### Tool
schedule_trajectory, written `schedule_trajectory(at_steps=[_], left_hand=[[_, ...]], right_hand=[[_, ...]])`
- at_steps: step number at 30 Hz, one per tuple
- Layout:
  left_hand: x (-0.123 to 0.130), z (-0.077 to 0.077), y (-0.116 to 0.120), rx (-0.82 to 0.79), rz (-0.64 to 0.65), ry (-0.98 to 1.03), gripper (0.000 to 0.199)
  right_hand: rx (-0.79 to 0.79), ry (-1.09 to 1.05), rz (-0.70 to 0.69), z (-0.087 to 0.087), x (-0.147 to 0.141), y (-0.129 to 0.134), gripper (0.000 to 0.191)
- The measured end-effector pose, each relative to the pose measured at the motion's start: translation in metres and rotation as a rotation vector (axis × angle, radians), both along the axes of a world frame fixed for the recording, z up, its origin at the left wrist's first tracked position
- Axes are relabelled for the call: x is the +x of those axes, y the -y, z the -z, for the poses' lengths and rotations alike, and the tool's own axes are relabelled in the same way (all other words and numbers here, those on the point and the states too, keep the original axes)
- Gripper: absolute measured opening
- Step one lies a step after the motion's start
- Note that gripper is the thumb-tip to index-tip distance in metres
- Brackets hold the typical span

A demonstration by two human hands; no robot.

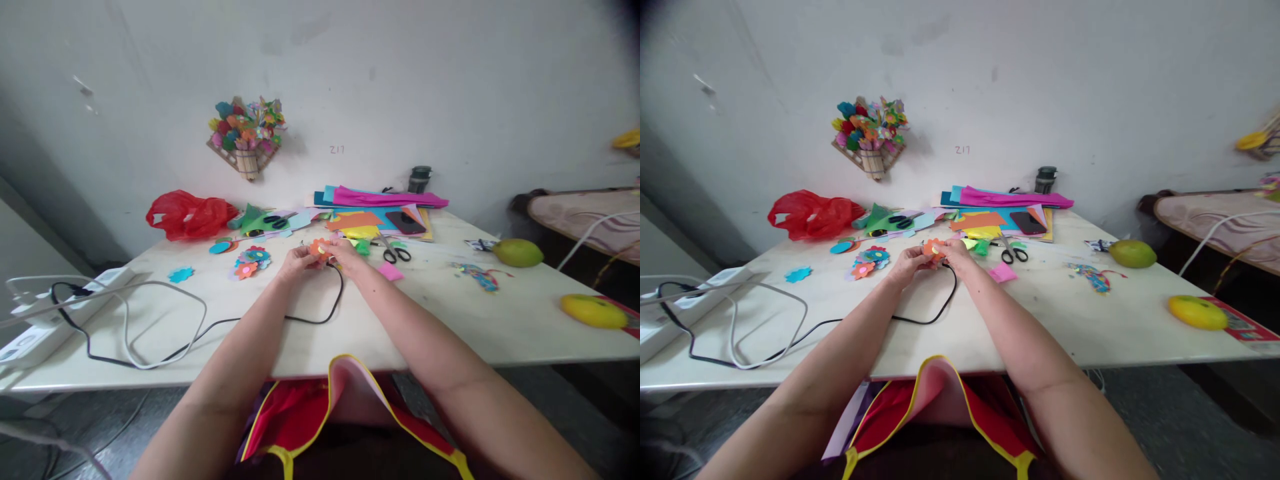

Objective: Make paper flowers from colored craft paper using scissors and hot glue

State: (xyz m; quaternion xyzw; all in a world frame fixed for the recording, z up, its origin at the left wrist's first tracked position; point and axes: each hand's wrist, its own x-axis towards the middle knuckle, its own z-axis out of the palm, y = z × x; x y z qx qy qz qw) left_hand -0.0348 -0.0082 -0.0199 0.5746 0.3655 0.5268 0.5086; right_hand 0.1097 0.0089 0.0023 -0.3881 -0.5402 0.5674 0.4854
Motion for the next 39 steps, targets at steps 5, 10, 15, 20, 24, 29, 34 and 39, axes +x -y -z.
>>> schedule_trajectory(at_steps=[5,10,15,20,24,29,34,39], left_hand=[[0.001,-0.002,0.002,-0.005,-0.029,0.004,0.029],[0.002,-0.005,0.004,-0.02,-0.084,0.013,0.028],[0.001,-0.005,0.004,-0.026,-0.088,-0.007,0.024],[0.0,-0.005,0.004,-0.04,-0.05,-0.04,0.024],[0.0,-0.005,0.003,-0.024,-0.05,-0.031,0.025],[0.0,-0.005,0.003,-0.024,-0.063,-0.023,0.023],[0.0,-0.005,0.004,-0.018,-0.083,-0.011,0.024],[0.001,-0.006,0.005,-0.02,-0.082,-0.012,0.024]], right_hand=[[-0.001,-0.005,-0.01,0.001,0.0,-0.001,0.02],[0.007,-0.005,-0.07,0.005,0.005,-0.009,0.026],[0.004,0.071,-0.072,0.004,0.007,-0.009,0.025],[0.03,0.07,0.001,0.002,0.004,-0.006,0.017],[0.039,0.108,-0.003,0.001,0.004,-0.005,0.02],[0.039,0.12,-0.005,0.001,0.003,-0.005,0.021],[0.027,0.087,0.01,-0.002,0.001,-0.002,0.02],[0.018,0.066,-0.017,-0.001,0.001,-0.001,0.021]])
